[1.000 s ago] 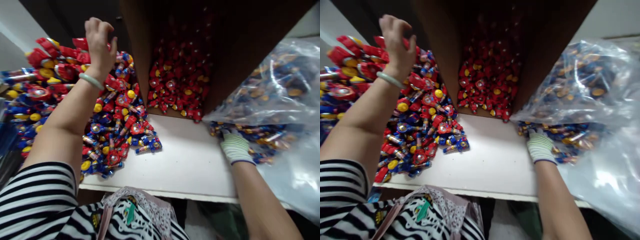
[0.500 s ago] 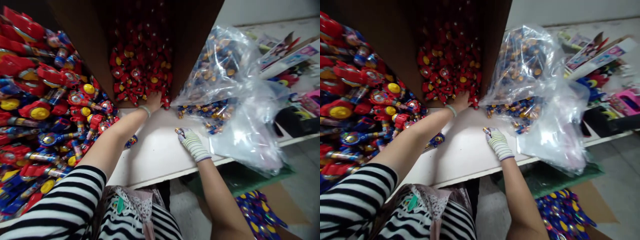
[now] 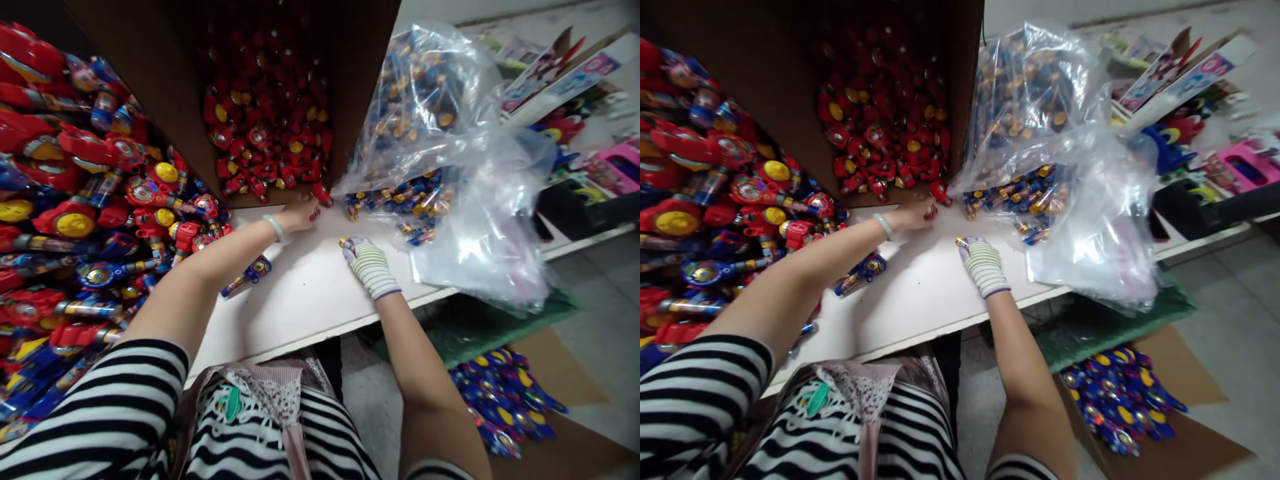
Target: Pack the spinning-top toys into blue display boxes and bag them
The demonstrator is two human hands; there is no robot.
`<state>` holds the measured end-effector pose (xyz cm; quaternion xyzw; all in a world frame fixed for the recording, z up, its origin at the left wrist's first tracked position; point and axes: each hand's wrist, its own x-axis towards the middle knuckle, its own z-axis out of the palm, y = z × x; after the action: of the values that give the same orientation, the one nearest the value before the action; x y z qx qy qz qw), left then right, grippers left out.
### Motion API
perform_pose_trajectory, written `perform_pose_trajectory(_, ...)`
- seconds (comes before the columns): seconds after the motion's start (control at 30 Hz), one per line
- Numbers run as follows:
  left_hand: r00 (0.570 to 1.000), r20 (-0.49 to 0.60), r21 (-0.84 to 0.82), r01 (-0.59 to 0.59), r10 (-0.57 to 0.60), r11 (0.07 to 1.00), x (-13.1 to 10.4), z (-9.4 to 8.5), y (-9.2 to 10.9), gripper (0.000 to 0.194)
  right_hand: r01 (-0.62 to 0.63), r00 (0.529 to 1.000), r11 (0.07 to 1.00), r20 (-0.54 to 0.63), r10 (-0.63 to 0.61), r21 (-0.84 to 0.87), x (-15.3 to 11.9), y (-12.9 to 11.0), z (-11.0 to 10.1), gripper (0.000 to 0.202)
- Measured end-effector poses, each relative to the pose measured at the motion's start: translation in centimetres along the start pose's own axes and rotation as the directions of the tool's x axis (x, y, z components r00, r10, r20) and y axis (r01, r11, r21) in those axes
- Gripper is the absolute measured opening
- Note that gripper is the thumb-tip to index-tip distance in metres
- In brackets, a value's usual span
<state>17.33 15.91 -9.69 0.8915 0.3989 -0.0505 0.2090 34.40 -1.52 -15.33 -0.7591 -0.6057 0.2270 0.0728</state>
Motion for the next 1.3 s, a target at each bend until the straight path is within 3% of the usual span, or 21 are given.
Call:
perform_pose_trajectory(0.13, 0.998, 0.028, -0.153, 0.062, -0.058, 0.986, 0.2, 0.8, 0.5, 0.052, 0.050, 0.998, 0.982, -0.037, -0.043, 0.182, -1.0, -0.1, 0.8, 0.038)
perform_pose_trajectory(0.2, 0.994, 0.039, -0.413, 0.112, -0.105, 0.904, -1.5, 0.7, 0.4, 0.054, 0.103, 0.994, 0.925, -0.079, -0.079, 0.366, -2.2, -0.2, 1.4, 0.040)
perform_pose_trajectory(0.23, 0.988, 0.049, -0.590, 0.145, -0.144, 0.794, -2.6, 0.5, 0.4, 0.054, 0.128, 0.991, 0.886, -0.101, -0.092, 0.446, -2.9, -0.5, 1.7, 0.041)
perform_pose_trajectory(0.3, 0.969, 0.074, -0.879, 0.176, -0.237, 0.444, -5.2, 0.0, 0.7, 0.056, 0.164, 0.985, 0.814, -0.139, -0.103, 0.557, -4.2, -1.6, 2.0, 0.041)
perform_pose_trajectory(0.37, 0.950, 0.086, -0.981, 0.133, -0.301, 0.141, -7.7, -0.5, 1.6, 0.058, 0.192, 0.979, 0.764, -0.172, -0.107, 0.616, -5.3, -3.2, 1.9, 0.041)
perform_pose_trajectory(0.43, 0.940, 0.067, -0.998, 0.059, -0.336, -0.034, -9.8, -0.7, 2.8, 0.060, 0.225, 0.971, 0.734, -0.205, -0.119, 0.640, -6.0, -5.3, 1.5, 0.043)
perform_pose_trajectory(0.5, 0.927, 0.014, -0.994, -0.026, -0.374, -0.102, -11.0, -0.6, 4.0, 0.061, 0.254, 0.964, 0.731, -0.228, -0.137, 0.633, -6.4, -7.5, 1.0, 0.045)
perform_pose_trajectory(0.63, 0.834, -0.217, -0.966, -0.258, -0.507, -0.012, -11.8, 0.1, 5.4, 0.047, 0.249, 0.962, 0.779, -0.242, -0.129, 0.576, -6.7, -10.9, 0.5, 0.044)
perform_pose_trajectory(0.7, 0.788, -0.304, -0.947, -0.311, -0.535, 0.079, -12.1, 0.2, 5.3, 0.046, 0.229, 0.960, 0.812, -0.262, -0.098, 0.537, -7.1, -11.7, 0.5, 0.044)
perform_pose_trajectory(0.73, 0.786, -0.318, -0.946, -0.300, -0.530, 0.123, -12.4, 0.0, 5.0, 0.047, 0.223, 0.958, 0.827, -0.275, -0.087, 0.516, -7.3, -11.8, 0.5, 0.044)
perform_pose_trajectory(0.83, 0.852, -0.270, -0.955, -0.176, -0.449, 0.240, -13.7, -1.1, 4.0, 0.051, 0.240, 0.950, 0.865, -0.289, -0.116, 0.440, -8.1, -11.5, 0.3, 0.046)
perform_pose_trajectory(0.93, 0.908, -0.229, -0.950, -0.129, -0.352, 0.285, -14.9, -2.1, 3.4, 0.049, 0.265, 0.949, 0.893, -0.261, -0.176, 0.364, -8.5, -11.1, 0.0, 0.047)
perform_pose_trajectory(1.03, 0.904, -0.241, -0.954, -0.154, -0.354, 0.257, -15.4, -1.9, 3.9, 0.046, 0.251, 0.952, 0.915, -0.253, -0.174, 0.316, -8.6, -11.2, -0.4, 0.050)
perform_pose_trajectory(1.17, 0.853, -0.297, -0.949, -0.215, -0.428, 0.230, -15.1, -1.0, 4.9, 0.043, 0.183, 0.958, 0.934, -0.268, -0.100, 0.307, -8.9, -11.8, -1.1, 0.054)
perform_pose_trajectory(1.23, 0.872, -0.303, -0.943, -0.217, -0.384, 0.251, -15.3, -0.9, 5.1, 0.043, 0.161, 0.966, 0.920, -0.249, -0.073, 0.356, -9.3, -11.8, -1.6, 0.053)
perform_pose_trajectory(1.3, 0.903, -0.282, -0.944, -0.201, -0.323, 0.264, -15.7, -1.1, 5.2, 0.043, 0.170, 0.979, 0.840, -0.189, -0.083, 0.515, -9.7, -11.6, -1.9, 0.051)
